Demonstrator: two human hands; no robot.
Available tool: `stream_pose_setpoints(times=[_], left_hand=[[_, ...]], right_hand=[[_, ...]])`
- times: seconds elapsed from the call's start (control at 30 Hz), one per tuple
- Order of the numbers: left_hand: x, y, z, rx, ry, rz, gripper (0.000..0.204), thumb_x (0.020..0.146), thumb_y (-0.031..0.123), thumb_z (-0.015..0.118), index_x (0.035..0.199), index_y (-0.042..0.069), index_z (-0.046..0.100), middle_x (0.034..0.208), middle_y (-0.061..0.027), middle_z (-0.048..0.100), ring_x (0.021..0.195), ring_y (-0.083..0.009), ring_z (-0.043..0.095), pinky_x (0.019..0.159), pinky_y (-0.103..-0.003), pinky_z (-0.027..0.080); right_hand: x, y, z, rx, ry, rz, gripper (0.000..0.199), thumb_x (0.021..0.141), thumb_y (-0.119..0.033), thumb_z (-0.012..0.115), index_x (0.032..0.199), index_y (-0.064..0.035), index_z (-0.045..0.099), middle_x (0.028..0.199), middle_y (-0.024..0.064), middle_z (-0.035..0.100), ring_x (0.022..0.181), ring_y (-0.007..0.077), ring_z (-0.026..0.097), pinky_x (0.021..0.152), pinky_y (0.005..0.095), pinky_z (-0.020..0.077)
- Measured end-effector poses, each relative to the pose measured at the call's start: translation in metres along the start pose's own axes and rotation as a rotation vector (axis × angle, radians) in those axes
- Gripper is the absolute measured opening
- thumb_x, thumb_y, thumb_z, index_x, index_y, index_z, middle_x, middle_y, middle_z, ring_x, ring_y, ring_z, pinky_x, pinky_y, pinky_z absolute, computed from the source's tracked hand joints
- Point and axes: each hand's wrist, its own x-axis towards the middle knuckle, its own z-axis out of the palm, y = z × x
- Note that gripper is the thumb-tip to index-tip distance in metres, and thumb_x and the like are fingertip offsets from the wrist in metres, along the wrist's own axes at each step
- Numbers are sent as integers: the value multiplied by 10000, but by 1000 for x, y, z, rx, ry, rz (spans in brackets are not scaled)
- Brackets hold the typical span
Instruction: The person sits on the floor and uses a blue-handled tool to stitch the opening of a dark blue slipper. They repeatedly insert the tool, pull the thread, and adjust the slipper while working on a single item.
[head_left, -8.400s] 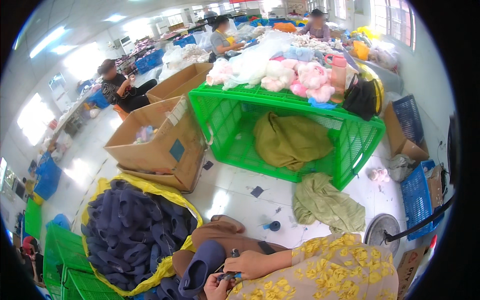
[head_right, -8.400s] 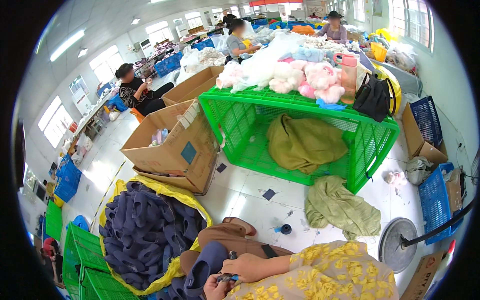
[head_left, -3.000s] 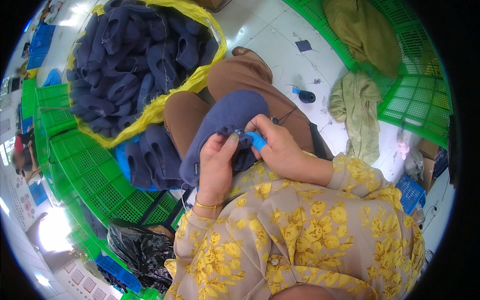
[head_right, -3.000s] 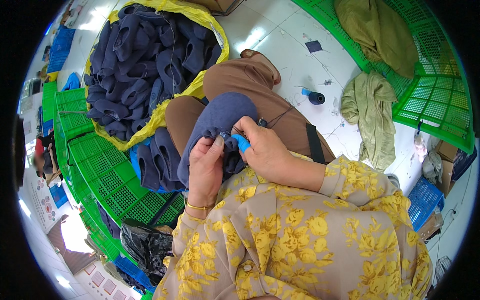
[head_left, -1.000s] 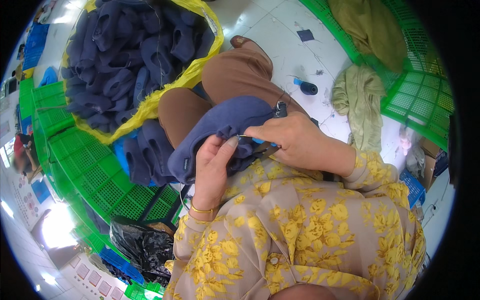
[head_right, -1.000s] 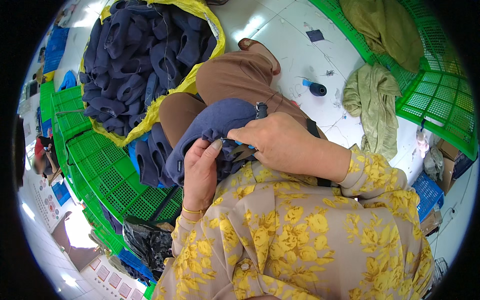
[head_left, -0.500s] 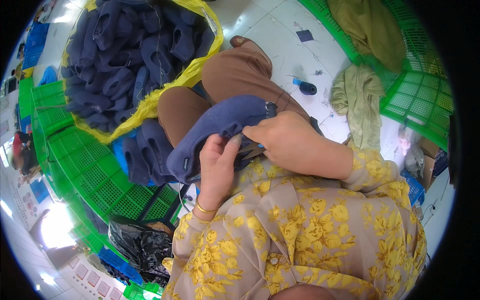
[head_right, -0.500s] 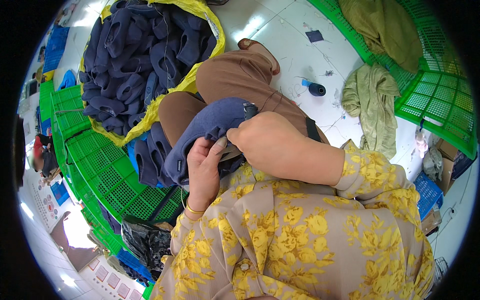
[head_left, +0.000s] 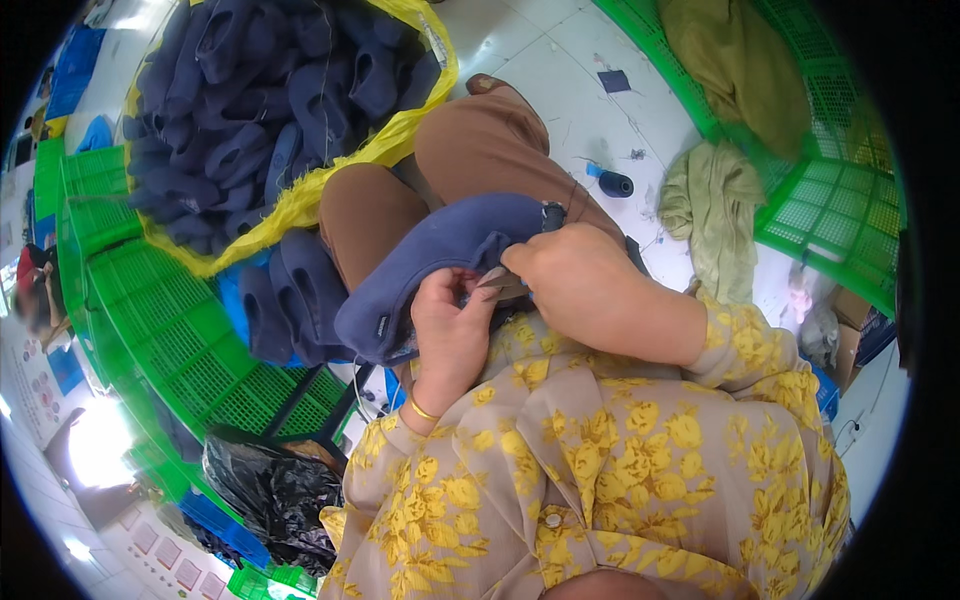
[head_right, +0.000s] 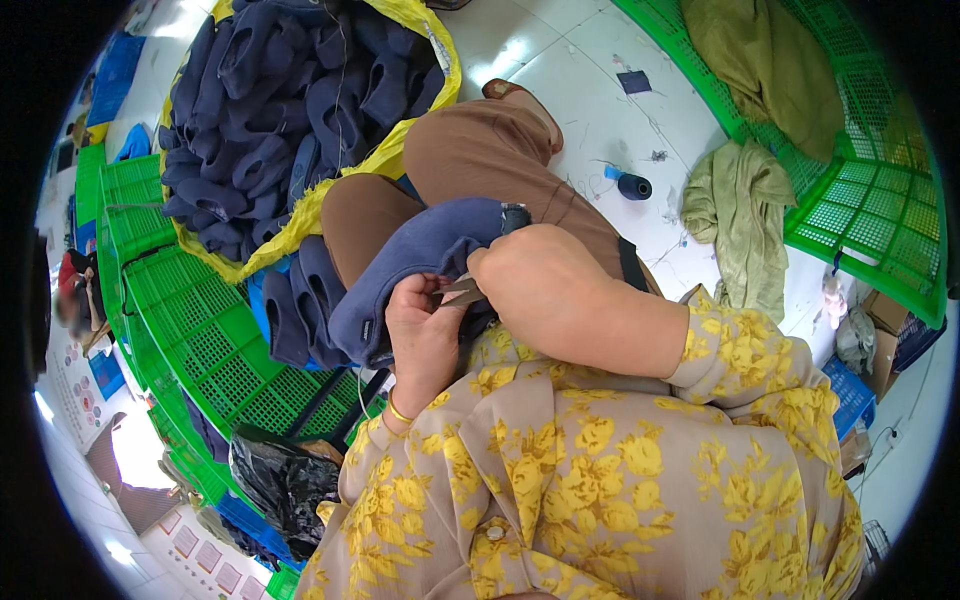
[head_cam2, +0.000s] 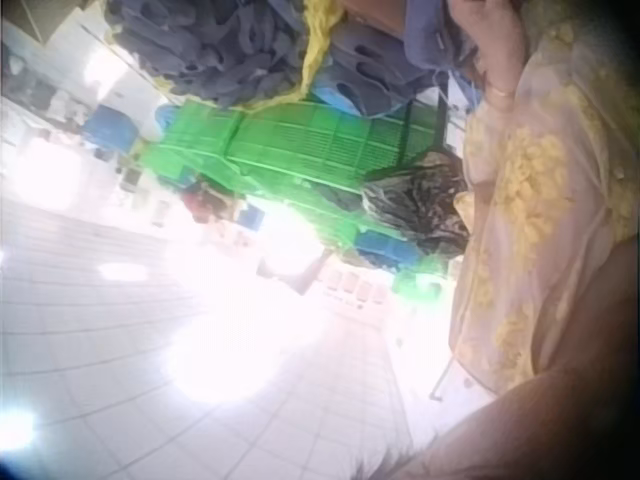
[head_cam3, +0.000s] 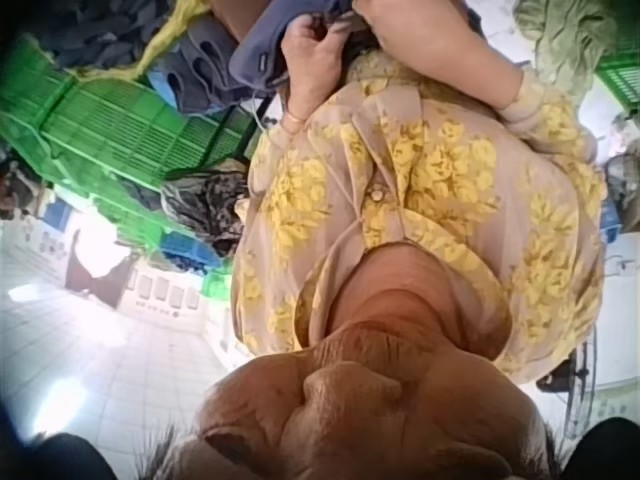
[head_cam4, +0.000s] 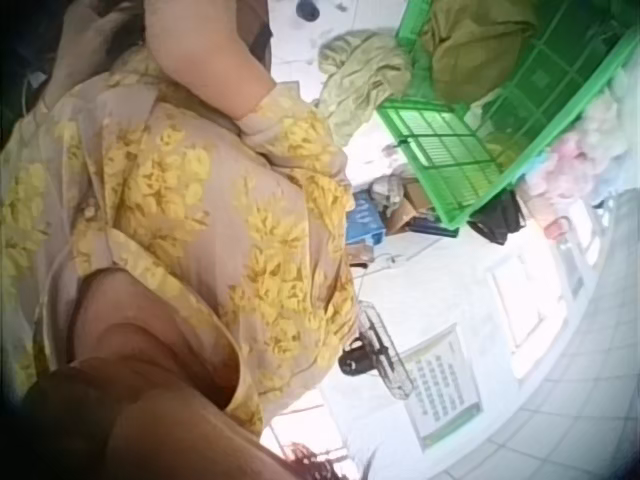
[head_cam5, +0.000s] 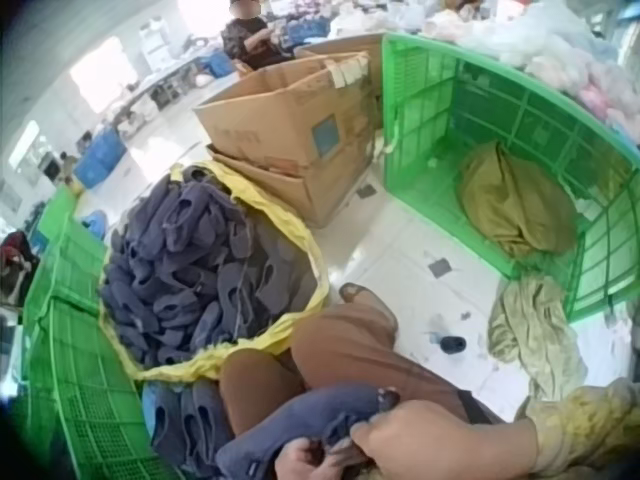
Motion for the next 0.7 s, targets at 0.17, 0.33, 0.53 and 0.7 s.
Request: stream_pose_setpoints(times=[0.17, 0.33, 0.53, 0.7], left_hand=[[3, -8, -3, 52, -25, 9, 151, 866, 77, 702, 884, -42, 611, 770, -9, 604, 697, -74, 508, 630, -232, 445], [11, 22, -14, -120, -150, -194, 140, 896, 95, 679, 933, -31, 630, 825, 1, 621, 741, -55, 533, 663, -213, 452], [20, 26, -19, -249, -233, -258, 151, 931, 110, 629, 991, -28, 629, 879, 13, 618, 793, -39, 538, 712, -188, 441], [22, 36, -17, -300, -237, -287, 130, 928, 142, 624, 928, 14, 641, 771, 48, 563, 696, -32, 468, 648, -198, 389]], right_hand=[[7, 8, 8, -10, 51, 4, 95, 736, -41, 599, 816, -13, 641, 755, 178, 667, 741, 359, 661, 669, 444, 524], [12, 25, -12, 114, 0, -36, 167, 715, -26, 599, 863, -63, 666, 783, 171, 661, 760, 371, 643, 671, 468, 504], [23, 43, -18, 248, -72, -50, 351, 726, 22, 576, 1035, -86, 700, 905, 175, 681, 860, 364, 644, 755, 426, 511], [27, 48, -20, 364, -125, -37, 332, 776, 20, 560, 1068, -72, 687, 963, 179, 684, 896, 364, 646, 788, 383, 514]])
